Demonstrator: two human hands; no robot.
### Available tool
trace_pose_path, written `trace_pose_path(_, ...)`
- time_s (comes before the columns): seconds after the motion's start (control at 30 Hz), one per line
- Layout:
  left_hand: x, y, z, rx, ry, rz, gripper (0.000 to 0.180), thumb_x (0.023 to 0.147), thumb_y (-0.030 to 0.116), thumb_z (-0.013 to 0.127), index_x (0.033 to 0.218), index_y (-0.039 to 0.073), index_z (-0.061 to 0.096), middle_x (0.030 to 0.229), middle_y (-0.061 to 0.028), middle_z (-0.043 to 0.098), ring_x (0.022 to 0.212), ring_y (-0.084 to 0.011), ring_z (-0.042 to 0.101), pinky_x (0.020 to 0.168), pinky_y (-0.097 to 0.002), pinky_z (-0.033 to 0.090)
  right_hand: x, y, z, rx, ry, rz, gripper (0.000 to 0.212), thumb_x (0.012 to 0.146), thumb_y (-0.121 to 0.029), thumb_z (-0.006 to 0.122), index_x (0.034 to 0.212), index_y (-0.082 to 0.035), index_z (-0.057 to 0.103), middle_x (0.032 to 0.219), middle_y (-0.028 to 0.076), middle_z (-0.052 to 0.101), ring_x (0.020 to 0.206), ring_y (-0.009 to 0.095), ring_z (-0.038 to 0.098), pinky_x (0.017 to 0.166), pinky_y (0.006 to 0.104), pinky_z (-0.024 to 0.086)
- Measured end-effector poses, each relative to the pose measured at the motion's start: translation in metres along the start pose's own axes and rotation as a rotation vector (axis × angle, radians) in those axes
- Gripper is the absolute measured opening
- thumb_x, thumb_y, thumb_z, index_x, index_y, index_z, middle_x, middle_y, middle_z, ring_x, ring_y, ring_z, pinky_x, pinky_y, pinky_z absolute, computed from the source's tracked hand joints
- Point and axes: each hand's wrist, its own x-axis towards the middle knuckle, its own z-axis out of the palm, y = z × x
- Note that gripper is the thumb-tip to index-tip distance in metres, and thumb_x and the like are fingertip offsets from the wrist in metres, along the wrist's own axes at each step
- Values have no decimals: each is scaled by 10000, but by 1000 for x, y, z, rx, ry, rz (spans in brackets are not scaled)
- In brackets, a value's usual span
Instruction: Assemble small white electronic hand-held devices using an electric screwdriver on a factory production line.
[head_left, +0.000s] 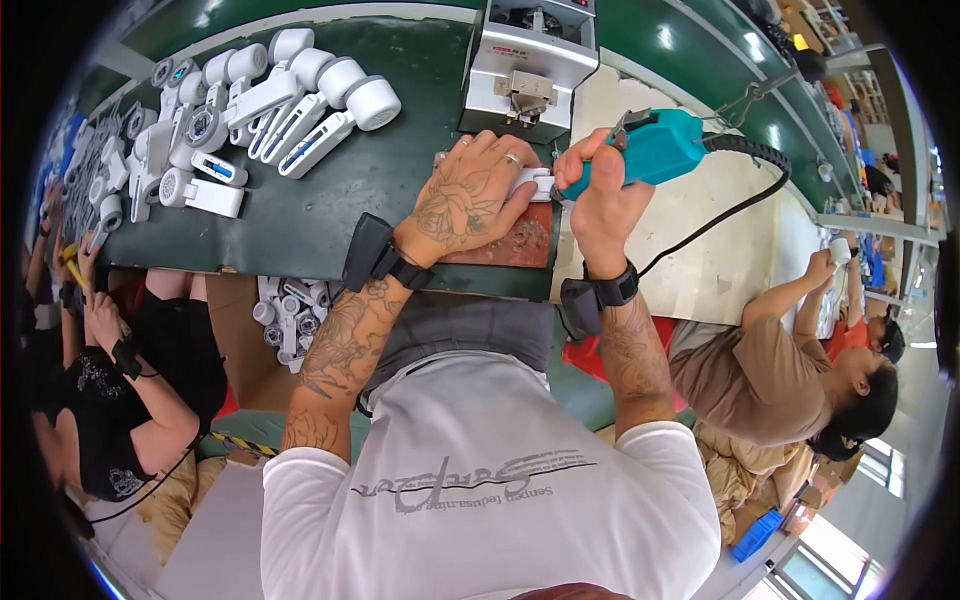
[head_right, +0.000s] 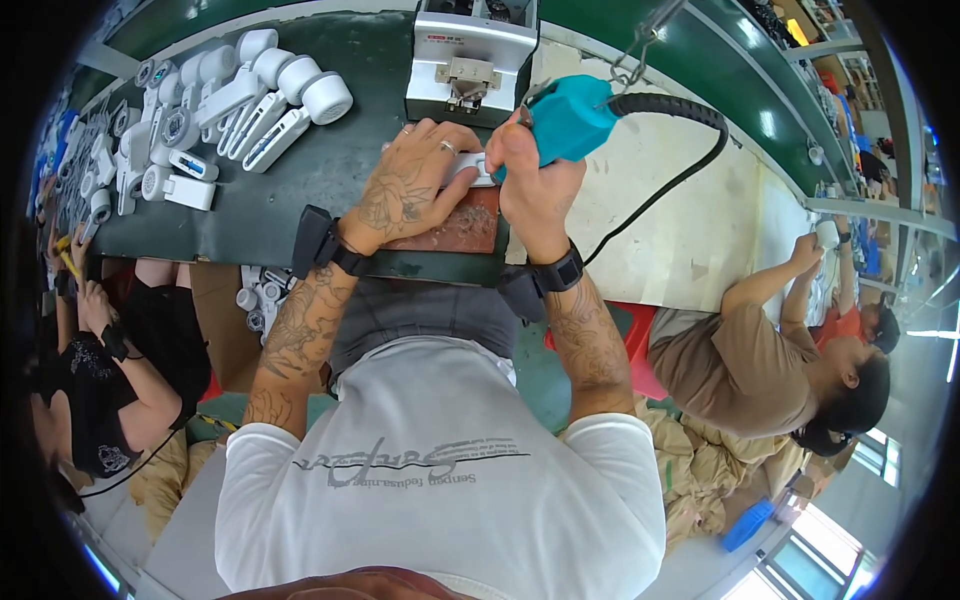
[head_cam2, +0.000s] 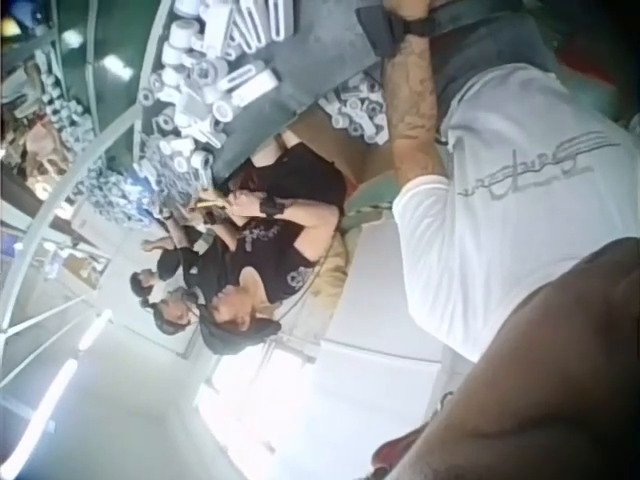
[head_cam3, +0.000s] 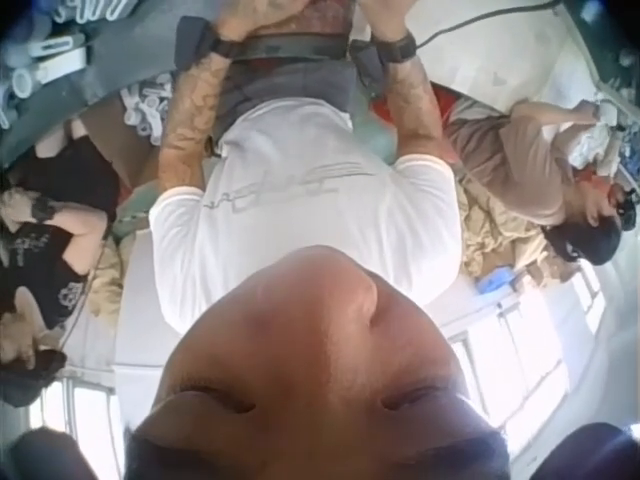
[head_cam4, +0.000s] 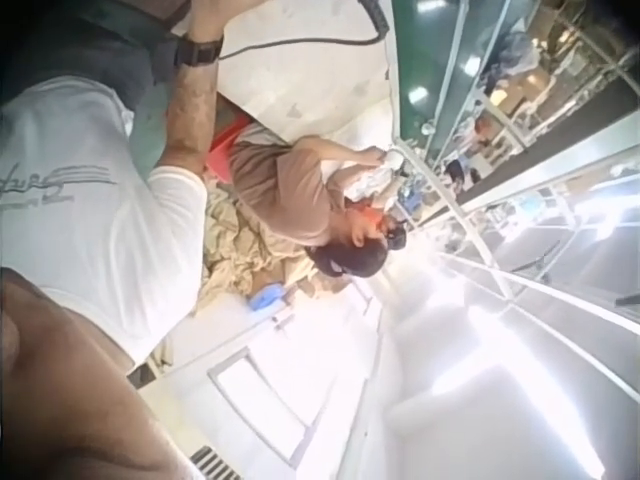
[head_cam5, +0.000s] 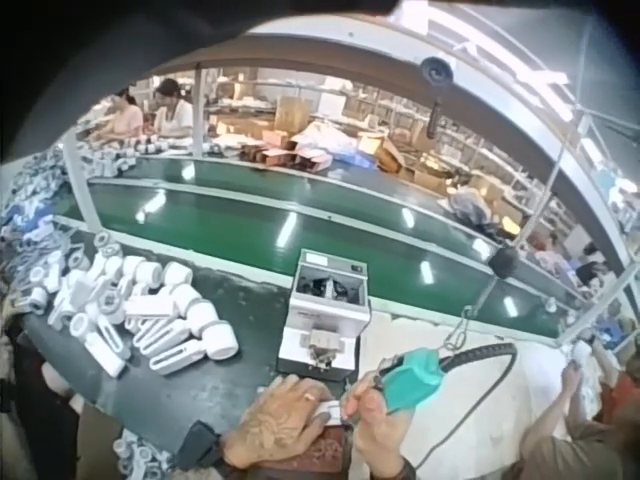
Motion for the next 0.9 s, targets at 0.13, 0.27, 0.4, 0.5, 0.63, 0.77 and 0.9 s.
trace_pose_path(0.13, -1, -4, -1, 26, 22, 13, 265, 927, 233, 644, 1129, 62, 631, 1150, -99, 619, 999, -336, 563, 894, -454, 451, 2, -2, 7, 1, 30, 18, 437, 984, -417, 695, 968, 1, 565, 735, 74, 558, 635, 185, 545, 607, 339, 474)
trace_pose_path(0.27, -6, -3, -9, -10, 33, 19, 266, 904, 236, 659, 1105, 62, 680, 1163, -97, 650, 1042, -331, 589, 924, -465, 465, -2, 27, -7, -78, 20, -40, 373, 1017, -369, 656, 964, -6, 588, 737, 61, 555, 635, 174, 544, 617, 319, 471)
trace_pose_path(0.4, -18, 5, 3, 69, 54, 97, 286, 851, 260, 695, 1071, 78, 696, 966, -91, 681, 976, -317, 655, 904, -443, 515, -24, -5, -21, -64, 163, 191, 425, 1002, -438, 645, 1099, -25, 625, 775, 77, 579, 704, 187, 563, 652, 334, 479)
trace_pose_path(0.5, -42, 13, -13, 128, 173, 230, 250, 884, 213, 721, 1100, 95, 684, 1029, -94, 692, 967, -315, 684, 868, -435, 550, -47, -46, -3, 197, 21, 18, 573, 961, -581, 630, 1102, -28, 576, 756, 64, 528, 679, 182, 525, 623, 326, 447)
trace_pose_path(0.63, -82, -2, -93, -187, 501, -312, 302, 898, 160, 760, 1147, 21, 661, 1067, -164, 710, 1000, -299, 699, 840, -376, 552, -76, -62, 4, 7, 12, -58, 661, 940, -652, 616, 1078, -10, 537, 718, 67, 517, 621, 183, 513, 574, 312, 434)
trace_pose_path(0.77, -103, -58, -189, -170, 1060, -432, 320, 993, 91, 642, 1289, -7, 569, 1155, -79, 642, 961, -134, 592, 833, -278, 505, -95, -48, -11, -35, 66, 56, 697, 883, -615, 722, 1111, 19, 545, 747, 79, 565, 663, 196, 581, 594, 329, 487)
trace_pose_path(0.9, -121, -134, -280, 383, 1178, -599, 407, 961, 208, 653, 1283, -33, 587, 1218, -202, 644, 1124, -331, 622, 963, -408, 493, -88, -37, -12, -19, 39, 53, 628, 944, -569, 679, 1135, 13, 543, 770, 73, 571, 689, 188, 570, 640, 322, 465)
